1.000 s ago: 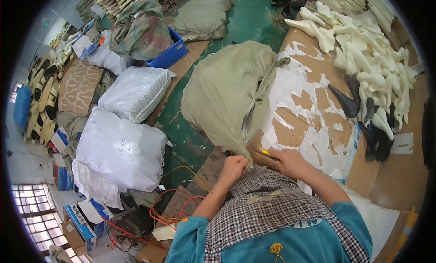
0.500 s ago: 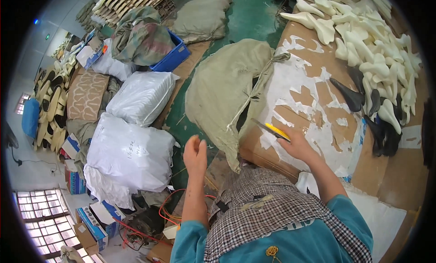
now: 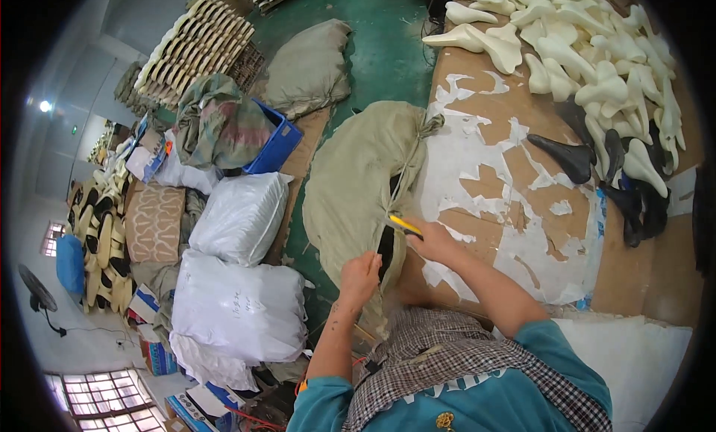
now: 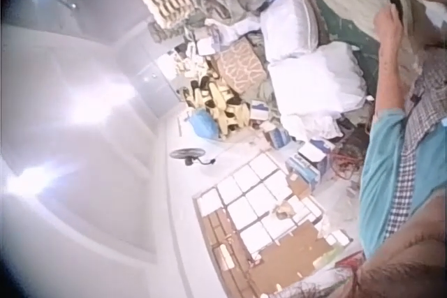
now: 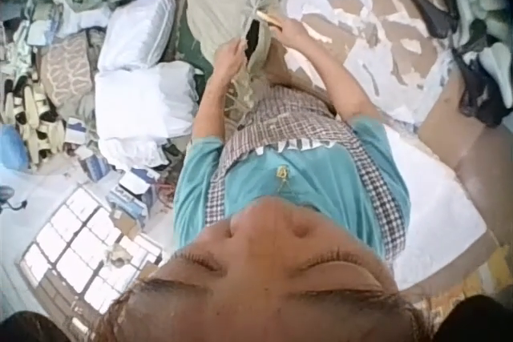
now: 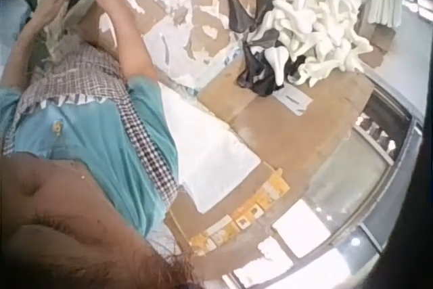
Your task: Open sacks of bicycle seats, inspect parts, and organize them on a workbench.
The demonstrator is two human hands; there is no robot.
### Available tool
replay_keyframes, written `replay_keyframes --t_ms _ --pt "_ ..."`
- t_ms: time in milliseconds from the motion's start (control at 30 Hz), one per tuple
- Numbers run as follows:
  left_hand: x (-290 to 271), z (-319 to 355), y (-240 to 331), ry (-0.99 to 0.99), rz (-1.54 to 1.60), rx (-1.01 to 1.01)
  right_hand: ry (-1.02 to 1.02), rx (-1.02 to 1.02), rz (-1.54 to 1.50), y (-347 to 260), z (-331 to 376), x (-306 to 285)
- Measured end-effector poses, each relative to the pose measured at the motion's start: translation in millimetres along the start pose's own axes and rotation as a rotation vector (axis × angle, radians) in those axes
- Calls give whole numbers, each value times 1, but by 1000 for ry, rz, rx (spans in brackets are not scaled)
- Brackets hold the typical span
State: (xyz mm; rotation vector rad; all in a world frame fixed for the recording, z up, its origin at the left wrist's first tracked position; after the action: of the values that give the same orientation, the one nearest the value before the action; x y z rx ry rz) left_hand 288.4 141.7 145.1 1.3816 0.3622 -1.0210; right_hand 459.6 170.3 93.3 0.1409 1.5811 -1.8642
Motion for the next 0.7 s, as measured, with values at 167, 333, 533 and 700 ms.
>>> replay_keyframes --t_ms 167,333,533,700 --pt "-52 2 -4 134 823 -52 -423 178 353 46 38 7" --pt "-62 -99 31 147 824 76 140 32 -240 74 38 -88" --pt "58 -242 -52 141 967 -365 395 20 54 84 -41 -164" --pt "108 -306 -60 25 732 -480 230 142 288 100 -151 -176"
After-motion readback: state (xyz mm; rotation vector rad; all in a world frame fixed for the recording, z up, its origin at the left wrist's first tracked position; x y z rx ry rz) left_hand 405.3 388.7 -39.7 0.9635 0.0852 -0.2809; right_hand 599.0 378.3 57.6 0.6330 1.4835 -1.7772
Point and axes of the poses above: each hand's wrist, its own z-axis away from the middle knuckle, its own x-axis out of the palm, y = z × x, the point moved 7 cm from there along -z, towards the middle knuckle, and after that the axes turned 9 degrees about -y, right-handed, at the moved point
